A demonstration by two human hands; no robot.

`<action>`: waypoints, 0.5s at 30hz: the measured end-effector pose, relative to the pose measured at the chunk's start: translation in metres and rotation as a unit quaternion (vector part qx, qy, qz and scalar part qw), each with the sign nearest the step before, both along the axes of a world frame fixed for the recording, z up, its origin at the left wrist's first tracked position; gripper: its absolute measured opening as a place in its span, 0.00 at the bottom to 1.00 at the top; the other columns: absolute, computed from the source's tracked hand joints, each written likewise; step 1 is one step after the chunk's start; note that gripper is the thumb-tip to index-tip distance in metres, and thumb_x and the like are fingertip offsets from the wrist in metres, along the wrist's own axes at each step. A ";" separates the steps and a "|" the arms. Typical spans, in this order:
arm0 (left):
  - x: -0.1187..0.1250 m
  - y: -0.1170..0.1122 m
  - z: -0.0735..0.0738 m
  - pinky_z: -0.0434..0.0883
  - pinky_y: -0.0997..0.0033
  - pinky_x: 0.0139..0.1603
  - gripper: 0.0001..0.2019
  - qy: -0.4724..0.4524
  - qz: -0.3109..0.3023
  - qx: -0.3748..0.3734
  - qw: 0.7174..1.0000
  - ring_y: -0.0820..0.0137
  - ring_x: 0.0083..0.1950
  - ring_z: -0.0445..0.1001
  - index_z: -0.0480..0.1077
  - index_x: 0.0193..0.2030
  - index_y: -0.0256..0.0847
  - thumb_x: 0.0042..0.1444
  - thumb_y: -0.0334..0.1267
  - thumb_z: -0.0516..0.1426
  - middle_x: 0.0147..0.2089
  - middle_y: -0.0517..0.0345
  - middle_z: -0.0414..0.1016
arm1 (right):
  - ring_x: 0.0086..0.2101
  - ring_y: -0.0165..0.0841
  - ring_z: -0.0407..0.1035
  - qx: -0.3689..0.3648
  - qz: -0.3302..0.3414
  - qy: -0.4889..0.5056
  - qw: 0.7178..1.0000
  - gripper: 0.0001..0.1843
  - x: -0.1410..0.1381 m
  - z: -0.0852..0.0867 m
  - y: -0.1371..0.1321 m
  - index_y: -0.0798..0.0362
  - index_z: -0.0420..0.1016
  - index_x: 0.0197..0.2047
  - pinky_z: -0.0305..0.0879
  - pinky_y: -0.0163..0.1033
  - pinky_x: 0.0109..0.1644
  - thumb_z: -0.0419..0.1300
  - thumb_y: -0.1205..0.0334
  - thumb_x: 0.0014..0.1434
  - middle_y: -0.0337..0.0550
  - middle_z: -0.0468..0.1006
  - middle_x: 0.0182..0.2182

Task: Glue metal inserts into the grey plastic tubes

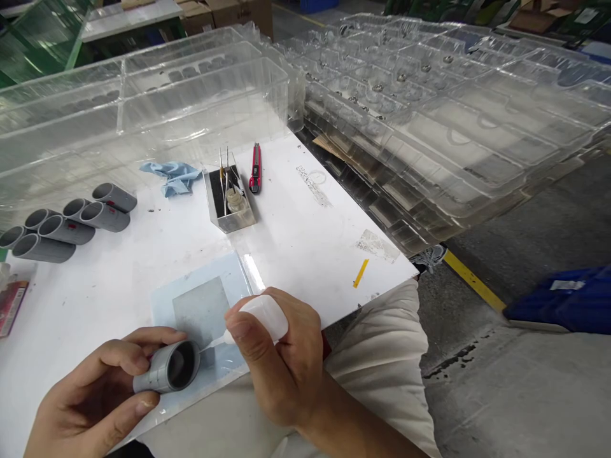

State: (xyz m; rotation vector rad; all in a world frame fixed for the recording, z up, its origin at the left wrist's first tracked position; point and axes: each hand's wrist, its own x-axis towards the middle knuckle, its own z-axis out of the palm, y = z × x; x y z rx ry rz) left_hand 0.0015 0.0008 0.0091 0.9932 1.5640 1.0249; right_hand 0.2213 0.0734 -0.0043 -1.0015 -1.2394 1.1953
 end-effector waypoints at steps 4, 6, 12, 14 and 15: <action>-0.002 0.000 -0.002 0.78 0.73 0.42 0.09 -0.002 -0.005 0.022 1.000 0.63 0.48 0.80 0.77 0.37 0.49 0.53 0.40 0.72 0.51 0.54 0.84 | 0.21 0.28 0.65 -0.029 0.024 0.010 0.999 0.21 0.002 0.000 -0.001 0.52 0.82 0.31 0.58 0.36 0.23 0.60 0.47 0.68 0.39 0.72 0.22; -0.006 0.001 -0.004 0.79 0.72 0.44 0.12 0.030 -0.034 0.052 0.998 0.61 0.51 0.80 0.81 0.44 0.52 0.54 0.37 0.71 0.52 0.53 0.84 | 0.21 0.28 0.65 -0.051 0.031 0.028 0.998 0.21 0.003 -0.001 -0.002 0.52 0.82 0.32 0.59 0.35 0.23 0.61 0.45 0.67 0.38 0.72 0.21; -0.016 0.005 -0.007 0.80 0.74 0.47 0.22 0.124 -0.168 0.125 0.970 0.59 0.57 0.80 0.80 0.56 0.58 0.56 0.31 0.69 0.54 0.53 0.82 | 0.26 0.30 0.69 -0.068 0.000 0.115 0.991 0.18 0.005 -0.008 -0.005 0.49 0.84 0.37 0.64 0.35 0.29 0.59 0.47 0.70 0.38 0.76 0.23; -0.012 0.004 -0.006 0.79 0.72 0.50 0.20 0.117 -0.135 0.122 0.976 0.59 0.59 0.79 0.81 0.54 0.59 0.57 0.32 0.69 0.55 0.55 0.83 | 0.26 0.30 0.69 -0.061 -0.008 0.124 0.990 0.19 0.005 -0.008 -0.006 0.49 0.84 0.37 0.65 0.36 0.29 0.59 0.46 0.70 0.39 0.76 0.23; -0.009 0.003 -0.006 0.79 0.71 0.52 0.19 0.112 -0.110 0.119 0.980 0.58 0.59 0.79 0.82 0.53 0.58 0.56 0.34 0.69 0.54 0.55 0.84 | 0.25 0.30 0.70 -0.057 -0.011 0.127 0.990 0.20 0.005 -0.008 -0.005 0.50 0.84 0.36 0.65 0.36 0.29 0.58 0.46 0.70 0.40 0.77 0.24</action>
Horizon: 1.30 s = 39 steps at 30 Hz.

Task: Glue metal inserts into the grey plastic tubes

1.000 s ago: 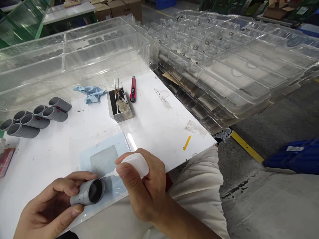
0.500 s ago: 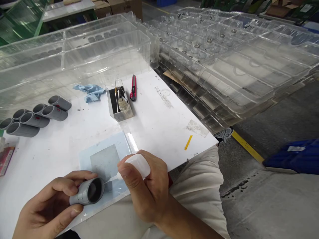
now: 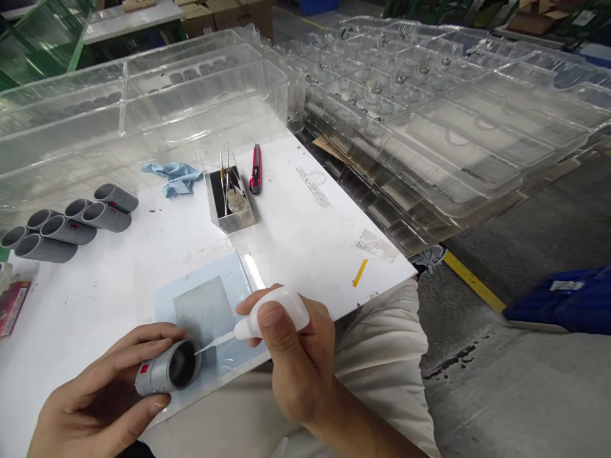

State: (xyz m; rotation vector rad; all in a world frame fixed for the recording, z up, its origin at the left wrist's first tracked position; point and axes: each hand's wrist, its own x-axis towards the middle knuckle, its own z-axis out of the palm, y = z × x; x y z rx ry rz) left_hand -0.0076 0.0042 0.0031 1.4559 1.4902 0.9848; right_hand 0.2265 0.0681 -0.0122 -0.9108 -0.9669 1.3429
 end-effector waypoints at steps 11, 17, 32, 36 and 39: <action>-0.006 0.001 -0.003 0.78 0.76 0.54 0.20 -0.027 -0.041 -0.009 0.999 0.64 0.61 0.76 0.76 0.54 0.57 0.58 0.30 0.68 0.56 0.58 0.81 | 0.30 0.36 0.72 0.103 -0.034 -0.100 0.989 0.12 -0.005 0.002 -0.006 0.49 0.83 0.42 0.66 0.42 0.31 0.61 0.52 0.68 0.43 0.80 0.31; -0.003 0.003 -0.006 0.78 0.76 0.51 0.19 -0.031 -0.050 -0.007 0.998 0.64 0.59 0.75 0.76 0.53 0.56 0.59 0.29 0.67 0.55 0.55 0.78 | 0.28 0.32 0.71 0.116 -0.013 -0.108 0.987 0.13 -0.011 0.002 -0.001 0.51 0.82 0.41 0.64 0.40 0.30 0.60 0.52 0.69 0.40 0.77 0.29; -0.003 0.002 -0.006 0.77 0.80 0.53 0.18 -0.018 -0.058 0.003 0.998 0.67 0.59 0.76 0.75 0.53 0.55 0.60 0.29 0.67 0.55 0.57 0.78 | 0.24 0.27 0.68 0.070 -0.005 -0.150 0.986 0.16 -0.007 0.004 0.001 0.51 0.82 0.36 0.64 0.35 0.29 0.60 0.50 0.69 0.37 0.76 0.26; -0.004 0.000 -0.007 0.78 0.79 0.53 0.21 -0.009 -0.040 -0.001 0.999 0.66 0.59 0.77 0.75 0.56 0.57 0.59 0.30 0.68 0.56 0.58 0.78 | 0.25 0.27 0.68 0.064 0.007 -0.134 0.989 0.17 -0.006 0.005 0.000 0.51 0.82 0.35 0.62 0.35 0.28 0.60 0.50 0.70 0.37 0.75 0.26; -0.005 -0.001 -0.006 0.78 0.82 0.50 0.26 0.021 -0.022 -0.006 1.000 0.66 0.57 0.79 0.74 0.61 0.59 0.58 0.33 0.69 0.58 0.59 0.77 | 0.23 0.27 0.66 0.040 0.024 -0.107 0.993 0.19 -0.004 0.004 -0.001 0.52 0.82 0.34 0.61 0.35 0.27 0.60 0.48 0.69 0.37 0.74 0.24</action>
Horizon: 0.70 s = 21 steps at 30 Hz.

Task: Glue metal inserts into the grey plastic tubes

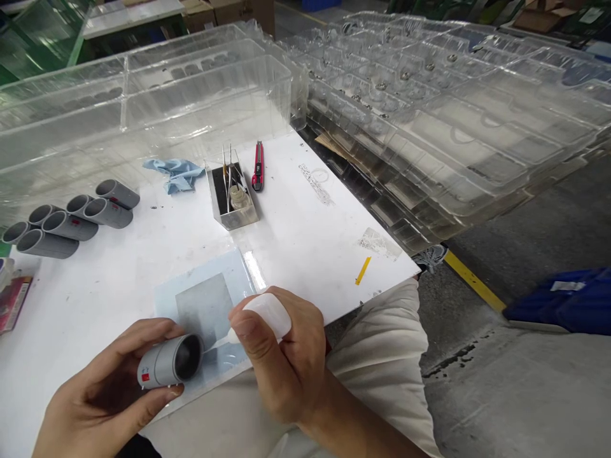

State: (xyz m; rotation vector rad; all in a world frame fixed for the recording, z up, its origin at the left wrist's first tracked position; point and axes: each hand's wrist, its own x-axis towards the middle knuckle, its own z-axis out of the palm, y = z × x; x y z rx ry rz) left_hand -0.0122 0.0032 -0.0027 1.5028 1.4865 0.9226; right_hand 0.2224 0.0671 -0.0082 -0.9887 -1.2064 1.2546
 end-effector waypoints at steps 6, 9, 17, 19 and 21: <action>0.002 -0.002 0.000 0.76 0.81 0.53 0.22 0.008 0.038 0.008 0.999 0.65 0.61 0.77 0.78 0.57 0.60 0.58 0.36 0.70 0.57 0.63 0.83 | 0.25 0.29 0.69 -0.049 -0.035 0.091 0.994 0.21 0.002 -0.003 0.001 0.50 0.83 0.35 0.64 0.36 0.29 0.57 0.45 0.71 0.40 0.78 0.25; 0.002 -0.003 -0.001 0.77 0.82 0.41 0.22 -0.009 0.033 0.009 0.999 0.64 0.59 0.78 0.78 0.56 0.60 0.58 0.33 0.69 0.57 0.61 0.83 | 0.26 0.30 0.70 -0.035 -0.050 0.092 0.994 0.24 0.001 -0.002 0.000 0.51 0.83 0.33 0.65 0.37 0.29 0.56 0.45 0.71 0.42 0.80 0.27; 0.013 -0.002 0.010 0.79 0.72 0.49 0.03 -0.073 0.110 -0.060 0.990 0.58 0.59 0.80 0.82 0.37 0.53 0.59 0.46 0.68 0.55 0.56 0.85 | 0.32 0.39 0.72 0.104 -0.060 0.020 0.993 0.11 -0.001 -0.012 -0.008 0.46 0.83 0.47 0.66 0.45 0.32 0.60 0.54 0.69 0.44 0.80 0.33; 0.015 -0.001 0.012 0.78 0.75 0.48 0.06 -0.082 0.119 -0.077 0.986 0.61 0.56 0.81 0.80 0.35 0.52 0.58 0.48 0.69 0.53 0.58 0.86 | 0.32 0.40 0.73 0.119 -0.056 0.000 0.991 0.10 -0.002 -0.011 -0.006 0.45 0.83 0.47 0.67 0.47 0.32 0.60 0.55 0.69 0.45 0.81 0.32; 0.017 -0.001 0.014 0.77 0.77 0.45 0.08 -0.088 0.135 -0.093 0.982 0.63 0.53 0.82 0.79 0.36 0.51 0.57 0.49 0.69 0.53 0.58 0.86 | 0.31 0.41 0.74 0.126 -0.055 -0.012 0.990 0.10 -0.003 -0.009 -0.004 0.45 0.83 0.45 0.67 0.47 0.31 0.59 0.54 0.69 0.44 0.80 0.30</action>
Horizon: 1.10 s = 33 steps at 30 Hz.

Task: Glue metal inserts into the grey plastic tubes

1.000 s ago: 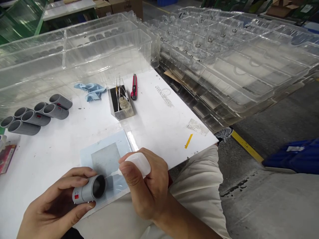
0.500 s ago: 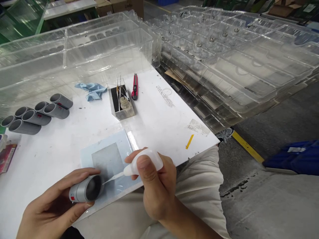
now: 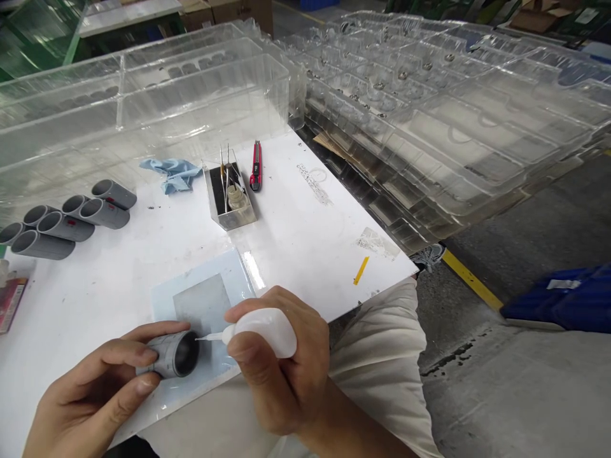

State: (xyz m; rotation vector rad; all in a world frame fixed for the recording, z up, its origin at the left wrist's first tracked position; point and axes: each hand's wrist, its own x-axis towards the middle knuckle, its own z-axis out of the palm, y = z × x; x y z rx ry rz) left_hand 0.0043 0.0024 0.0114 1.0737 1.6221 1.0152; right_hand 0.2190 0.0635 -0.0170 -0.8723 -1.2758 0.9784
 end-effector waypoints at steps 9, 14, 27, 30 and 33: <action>0.001 0.001 0.003 0.76 0.79 0.46 0.13 0.003 0.029 -0.031 0.999 0.67 0.48 0.82 0.77 0.41 0.50 0.57 0.54 0.68 0.51 0.60 0.86 | 0.28 0.34 0.73 0.006 0.005 -0.002 1.000 0.11 -0.010 0.007 0.005 0.49 0.82 0.43 0.69 0.44 0.31 0.61 0.54 0.69 0.41 0.80 0.31; 0.001 0.001 0.001 0.77 0.75 0.48 0.13 -0.010 0.034 -0.029 0.999 0.65 0.49 0.81 0.77 0.40 0.49 0.57 0.53 0.68 0.50 0.56 0.86 | 0.27 0.34 0.72 0.014 0.001 -0.002 1.000 0.11 -0.011 0.005 0.006 0.50 0.82 0.43 0.66 0.43 0.29 0.60 0.54 0.69 0.41 0.80 0.31; -0.002 -0.002 -0.001 0.76 0.77 0.45 0.09 -0.028 0.018 -0.010 0.999 0.65 0.51 0.80 0.77 0.40 0.50 0.58 0.47 0.69 0.53 0.56 0.84 | 0.27 0.33 0.71 -0.057 0.010 -0.011 0.998 0.13 -0.007 0.005 0.003 0.50 0.82 0.40 0.69 0.42 0.32 0.60 0.52 0.69 0.41 0.78 0.30; -0.001 -0.002 0.000 0.77 0.76 0.45 0.08 -0.027 0.015 -0.002 1.000 0.65 0.51 0.80 0.76 0.39 0.50 0.59 0.47 0.69 0.52 0.56 0.85 | 0.27 0.32 0.71 -0.062 0.015 -0.007 0.998 0.12 -0.006 0.005 0.003 0.49 0.83 0.40 0.68 0.41 0.32 0.60 0.53 0.69 0.40 0.78 0.30; 0.000 -0.001 0.000 0.77 0.77 0.45 0.08 -0.021 0.011 0.004 1.000 0.65 0.51 0.80 0.76 0.39 0.51 0.59 0.47 0.69 0.52 0.57 0.85 | 0.26 0.32 0.70 -0.071 0.023 -0.012 0.997 0.13 -0.005 0.006 0.004 0.50 0.83 0.39 0.68 0.41 0.32 0.60 0.52 0.69 0.40 0.78 0.30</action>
